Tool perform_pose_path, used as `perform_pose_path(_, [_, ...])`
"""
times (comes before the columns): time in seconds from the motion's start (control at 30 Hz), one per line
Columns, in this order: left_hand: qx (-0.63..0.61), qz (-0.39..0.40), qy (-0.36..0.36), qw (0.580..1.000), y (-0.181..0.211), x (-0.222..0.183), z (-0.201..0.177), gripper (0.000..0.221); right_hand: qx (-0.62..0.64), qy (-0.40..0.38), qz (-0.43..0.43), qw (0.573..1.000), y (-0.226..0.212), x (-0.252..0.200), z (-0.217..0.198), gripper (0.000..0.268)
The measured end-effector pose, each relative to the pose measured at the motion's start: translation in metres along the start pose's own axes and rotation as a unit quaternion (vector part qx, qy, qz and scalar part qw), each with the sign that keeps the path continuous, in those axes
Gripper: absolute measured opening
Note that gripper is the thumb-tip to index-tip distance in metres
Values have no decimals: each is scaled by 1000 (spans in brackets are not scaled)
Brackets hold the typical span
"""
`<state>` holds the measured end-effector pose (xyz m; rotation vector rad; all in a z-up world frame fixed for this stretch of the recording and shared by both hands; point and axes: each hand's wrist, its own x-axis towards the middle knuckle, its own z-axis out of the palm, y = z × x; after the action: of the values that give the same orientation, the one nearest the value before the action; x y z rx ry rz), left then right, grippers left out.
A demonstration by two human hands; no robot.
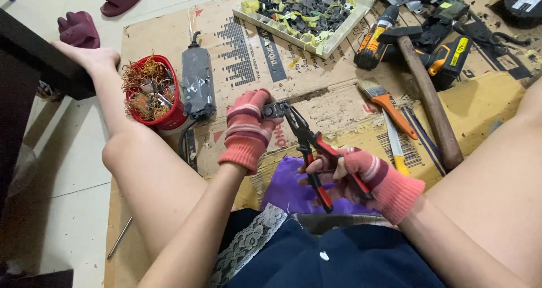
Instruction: Disassembling electronic components using a brush, pliers, and other hand tools on a cardboard-covered floor.
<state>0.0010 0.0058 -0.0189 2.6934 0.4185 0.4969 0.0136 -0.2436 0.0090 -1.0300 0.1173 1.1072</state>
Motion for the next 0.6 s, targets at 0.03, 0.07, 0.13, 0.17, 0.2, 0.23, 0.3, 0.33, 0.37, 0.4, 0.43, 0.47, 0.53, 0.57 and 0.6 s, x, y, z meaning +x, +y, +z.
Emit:
perform_pose_path(0.03, [-7,19,-1,1000,-1,-1,2,43,-1,-3,0,1000,1,-3,2,59])
perform_pose_path(0.07, [-14,36,-1,999,-3,-1,2,43,-2,-7,0,1000,1,-5,4,62])
perform_pose_path(0.13, [11,49,5,999,1,-3,-4,42,-4,6,-12,1000,-7,-14,18,58])
perform_pose_path(0.17, [35,62,12,997,3,-3,-7,42,-6,21,-25,999,-12,-20,24,55])
perform_pose_path(0.2, [36,62,11,997,4,-3,-12,42,-5,21,-25,999,-5,-13,14,55])
perform_pose_path(0.23, [50,79,3,996,6,-3,-17,43,17,-1,-23,1000,1,-6,4,54])
perform_pose_path(0.3, [65,96,-3,993,9,-3,-25,45,37,-24,-20,999,6,0,-5,53])
perform_pose_path(0.33, [70,102,-2,992,11,-4,-27,45,44,-31,-18,998,6,-1,-5,48])
perform_pose_path(0.37, [75,109,-2,991,13,-4,-29,46,51,-37,-17,998,5,-3,-4,43])
perform_pose_path(0.4, [75,108,-2,991,11,-4,-28,46,50,-38,-16,998,8,3,-10,43])
perform_pose_path(0.43, [98,140,4,985,8,-4,-26,48,14,-39,-20,999,11,8,-16,44])
perform_pose_path(0.47, [121,173,9,977,6,-3,-25,51,-21,-40,-25,999,14,13,-23,45])
perform_pose_path(0.53, [92,167,-11,982,7,-1,-28,48,-43,-8,-21,999,9,4,-17,46])
perform_pose_path(0.57, [62,161,-32,985,8,0,-29,46,-66,25,-17,997,6,-1,-14,46])
perform_pose_path(0.6, [62,160,-32,985,23,1,-44,46,-66,25,-17,997,6,-3,-11,46])
